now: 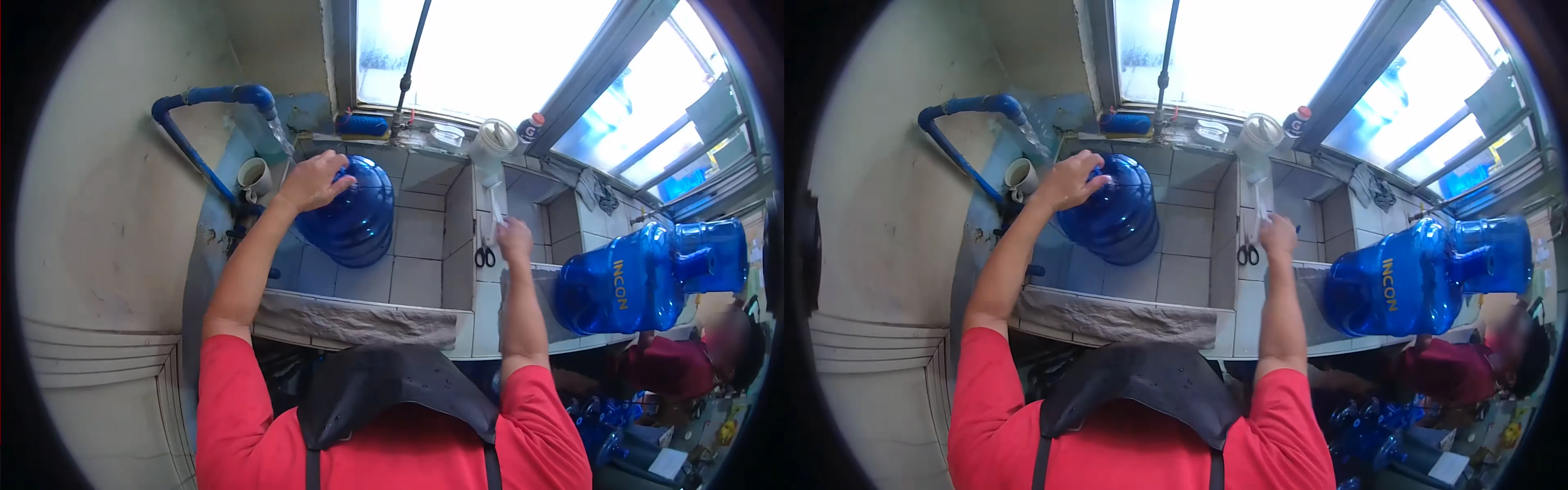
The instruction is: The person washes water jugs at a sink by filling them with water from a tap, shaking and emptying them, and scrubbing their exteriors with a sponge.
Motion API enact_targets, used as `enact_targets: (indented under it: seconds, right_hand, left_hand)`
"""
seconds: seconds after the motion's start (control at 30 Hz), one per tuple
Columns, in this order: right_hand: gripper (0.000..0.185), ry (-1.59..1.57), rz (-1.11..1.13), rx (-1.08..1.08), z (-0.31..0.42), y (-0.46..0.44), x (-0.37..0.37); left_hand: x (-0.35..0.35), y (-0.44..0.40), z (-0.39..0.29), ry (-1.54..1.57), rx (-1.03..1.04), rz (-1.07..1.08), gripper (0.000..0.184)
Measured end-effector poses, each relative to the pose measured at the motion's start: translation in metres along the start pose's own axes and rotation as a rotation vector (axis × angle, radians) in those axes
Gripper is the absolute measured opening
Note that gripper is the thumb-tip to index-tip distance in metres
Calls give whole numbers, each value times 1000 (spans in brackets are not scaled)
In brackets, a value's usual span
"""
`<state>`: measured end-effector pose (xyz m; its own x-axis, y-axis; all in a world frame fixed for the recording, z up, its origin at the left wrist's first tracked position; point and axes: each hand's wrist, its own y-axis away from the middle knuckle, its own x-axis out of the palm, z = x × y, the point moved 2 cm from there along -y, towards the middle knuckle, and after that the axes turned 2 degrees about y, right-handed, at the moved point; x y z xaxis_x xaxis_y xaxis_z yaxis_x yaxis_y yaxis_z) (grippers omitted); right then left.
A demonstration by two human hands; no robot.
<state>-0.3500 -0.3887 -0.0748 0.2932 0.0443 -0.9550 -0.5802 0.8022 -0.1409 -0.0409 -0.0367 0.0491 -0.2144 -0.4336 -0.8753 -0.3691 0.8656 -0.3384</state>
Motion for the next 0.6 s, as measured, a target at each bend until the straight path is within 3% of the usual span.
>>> enact_targets:
  seconds: [0.1,0.2,0.27,0.3,0.33,0.37,0.4,0.47,0.53,0.57,0.6]
  right_hand:
    - [32,-131,118,-130,-21,1,0]
    - [36,-183,67,-127,-45,-7,19]
    - [35,-221,118,49,-42,0,2]
    - [35,-241,131,38,-41,-3,1]
    - [36,-314,136,112,-46,-8,2]
    - [37,-379,144,185,-39,-9,-5]
    - [37,-385,161,177,-26,-7,-9]
    - [37,-456,-40,9,33,2,-33]
    - [38,-531,134,-166,79,-1,-28]
    - [39,-639,197,-187,118,12,-44]
    - [41,-744,261,-203,158,29,-60]
  left_hand:
    - [2,-15,-3,-195,90,89,31]
    - [13,-18,2,-309,132,98,26]
    - [12,-17,10,-319,-108,-12,28]
    - [2,-19,5,-304,-322,25,37]
    - [-3,-20,10,-322,-335,33,37]
    - [-8,-21,22,-302,-538,41,43]
    - [-12,-20,32,-276,-738,47,48]
    - [-25,-18,33,-265,-773,126,56]
    - [-26,-18,38,-178,-710,268,58]
    - [-16,-14,51,-59,-723,143,53]
    - [-8,-10,55,-63,-722,148,53]
